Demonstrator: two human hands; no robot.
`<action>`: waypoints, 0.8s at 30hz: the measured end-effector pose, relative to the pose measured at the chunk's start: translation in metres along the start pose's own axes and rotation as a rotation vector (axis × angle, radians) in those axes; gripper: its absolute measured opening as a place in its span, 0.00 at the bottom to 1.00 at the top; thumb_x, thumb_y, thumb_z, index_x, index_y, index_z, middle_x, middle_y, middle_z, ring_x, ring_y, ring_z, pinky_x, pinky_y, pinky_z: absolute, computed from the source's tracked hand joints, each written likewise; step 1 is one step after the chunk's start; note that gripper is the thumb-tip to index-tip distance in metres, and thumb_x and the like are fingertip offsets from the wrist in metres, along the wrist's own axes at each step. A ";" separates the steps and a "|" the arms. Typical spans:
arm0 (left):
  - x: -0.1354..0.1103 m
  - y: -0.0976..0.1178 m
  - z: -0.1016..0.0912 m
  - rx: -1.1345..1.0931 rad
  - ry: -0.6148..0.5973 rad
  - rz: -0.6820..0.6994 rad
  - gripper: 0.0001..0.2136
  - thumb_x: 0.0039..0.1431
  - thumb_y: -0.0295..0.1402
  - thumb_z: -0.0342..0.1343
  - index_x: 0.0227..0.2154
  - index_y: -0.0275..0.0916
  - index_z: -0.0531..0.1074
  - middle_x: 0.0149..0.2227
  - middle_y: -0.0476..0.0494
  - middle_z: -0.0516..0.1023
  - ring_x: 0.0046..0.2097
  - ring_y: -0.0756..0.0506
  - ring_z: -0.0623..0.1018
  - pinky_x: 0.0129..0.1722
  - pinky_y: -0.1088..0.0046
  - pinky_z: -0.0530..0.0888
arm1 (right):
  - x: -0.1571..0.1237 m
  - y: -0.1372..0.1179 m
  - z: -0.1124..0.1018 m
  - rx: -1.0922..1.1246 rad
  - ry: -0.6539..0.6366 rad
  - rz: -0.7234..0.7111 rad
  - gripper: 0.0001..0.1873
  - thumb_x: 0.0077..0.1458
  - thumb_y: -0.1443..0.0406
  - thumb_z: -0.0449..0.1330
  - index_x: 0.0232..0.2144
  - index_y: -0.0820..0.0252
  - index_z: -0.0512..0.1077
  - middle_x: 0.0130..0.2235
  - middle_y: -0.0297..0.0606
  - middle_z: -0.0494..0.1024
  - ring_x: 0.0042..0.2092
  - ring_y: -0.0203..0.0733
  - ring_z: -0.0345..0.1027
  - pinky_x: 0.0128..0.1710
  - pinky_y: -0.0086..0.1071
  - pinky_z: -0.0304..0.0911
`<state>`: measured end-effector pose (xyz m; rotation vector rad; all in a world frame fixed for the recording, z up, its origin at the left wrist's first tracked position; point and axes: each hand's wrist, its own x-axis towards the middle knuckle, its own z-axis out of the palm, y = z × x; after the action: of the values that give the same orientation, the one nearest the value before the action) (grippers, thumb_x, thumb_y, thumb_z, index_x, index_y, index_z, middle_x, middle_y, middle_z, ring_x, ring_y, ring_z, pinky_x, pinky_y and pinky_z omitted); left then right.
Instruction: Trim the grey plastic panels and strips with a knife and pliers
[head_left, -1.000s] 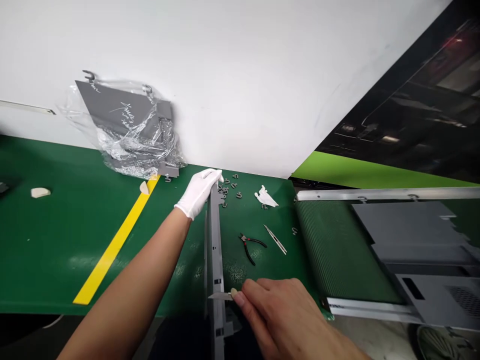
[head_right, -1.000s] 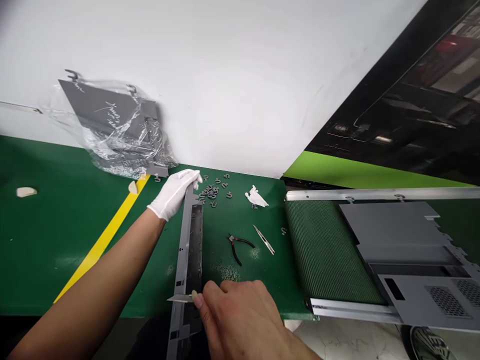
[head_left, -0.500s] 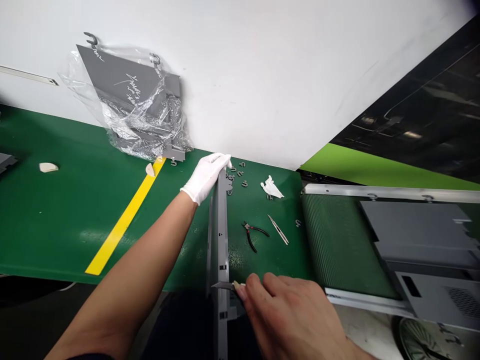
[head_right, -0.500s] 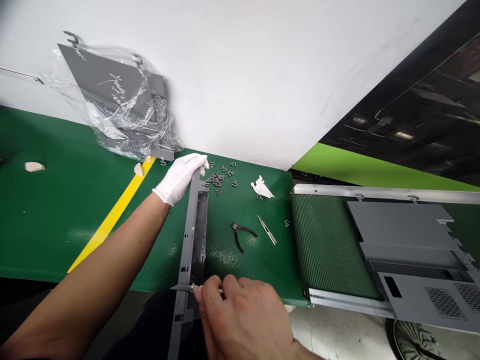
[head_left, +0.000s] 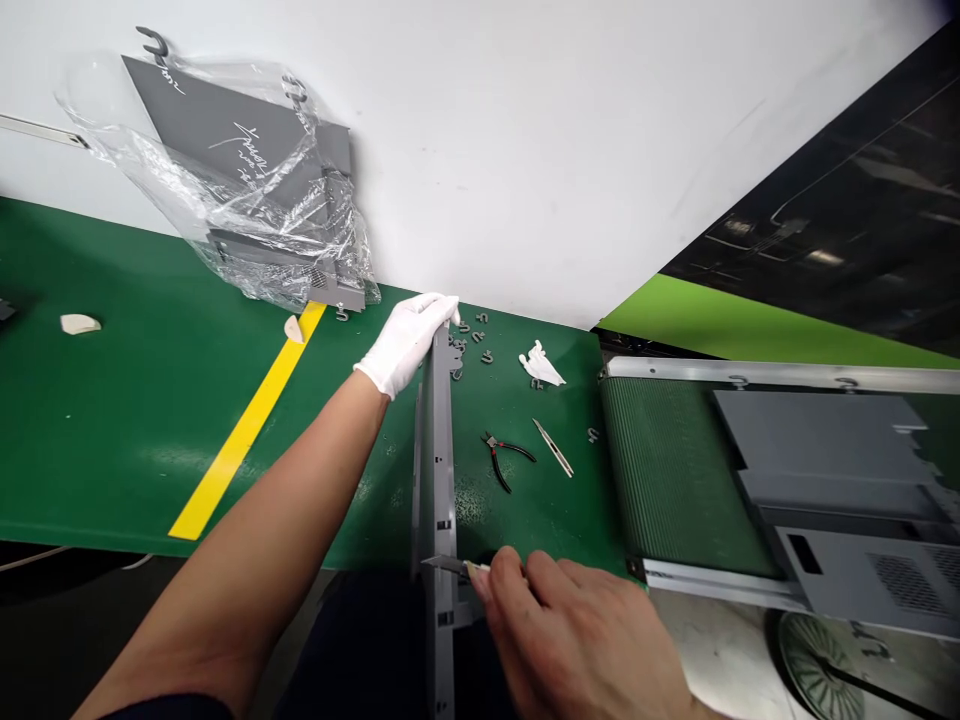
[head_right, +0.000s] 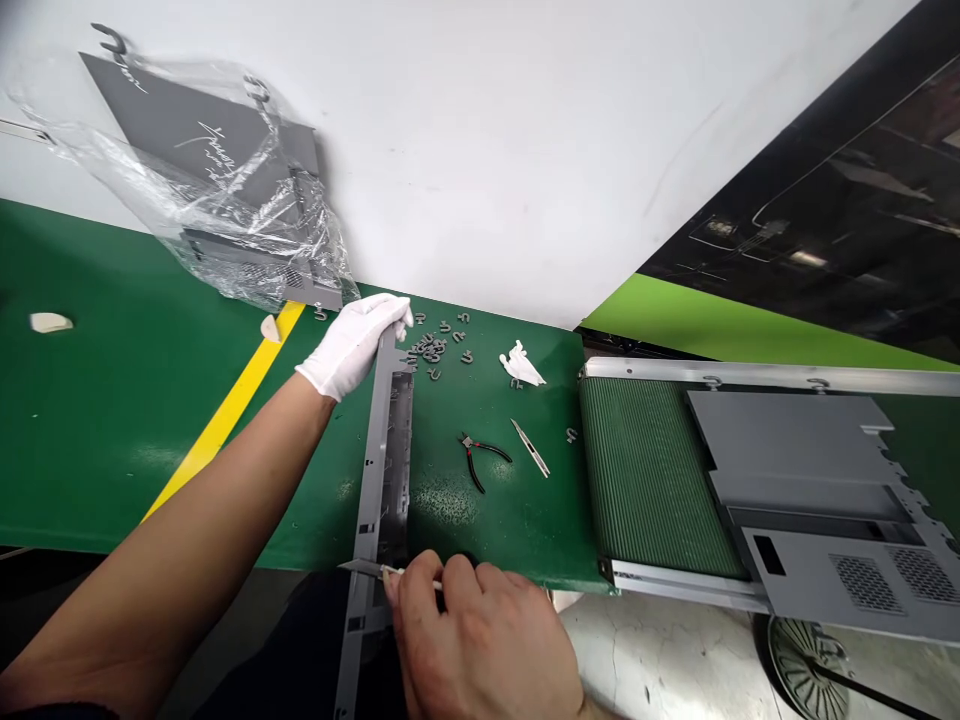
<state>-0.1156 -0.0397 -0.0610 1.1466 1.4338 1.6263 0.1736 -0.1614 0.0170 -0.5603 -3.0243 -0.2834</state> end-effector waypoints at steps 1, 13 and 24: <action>0.000 0.000 0.000 -0.001 0.000 0.004 0.15 0.67 0.44 0.55 0.28 0.40 0.74 0.27 0.48 0.71 0.31 0.47 0.68 0.33 0.67 0.61 | -0.001 0.000 0.001 0.002 0.002 -0.001 0.08 0.70 0.61 0.54 0.39 0.58 0.69 0.23 0.31 0.70 0.21 0.38 0.64 0.24 0.40 0.44; -0.002 0.003 0.000 0.008 -0.009 0.001 0.15 0.67 0.43 0.54 0.28 0.40 0.74 0.27 0.47 0.71 0.31 0.47 0.68 0.33 0.67 0.61 | -0.005 -0.001 0.001 0.026 -0.014 -0.006 0.09 0.70 0.61 0.54 0.42 0.59 0.71 0.25 0.31 0.71 0.22 0.38 0.66 0.24 0.40 0.47; -0.001 0.000 0.001 -0.012 -0.009 -0.018 0.15 0.66 0.43 0.55 0.27 0.40 0.74 0.27 0.47 0.71 0.29 0.47 0.67 0.31 0.68 0.60 | -0.009 -0.002 0.002 0.031 -0.012 0.000 0.10 0.70 0.61 0.54 0.41 0.59 0.72 0.24 0.30 0.71 0.22 0.39 0.66 0.24 0.40 0.46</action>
<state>-0.1140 -0.0396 -0.0610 1.1301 1.4228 1.6128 0.1818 -0.1657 0.0137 -0.5616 -3.0346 -0.2337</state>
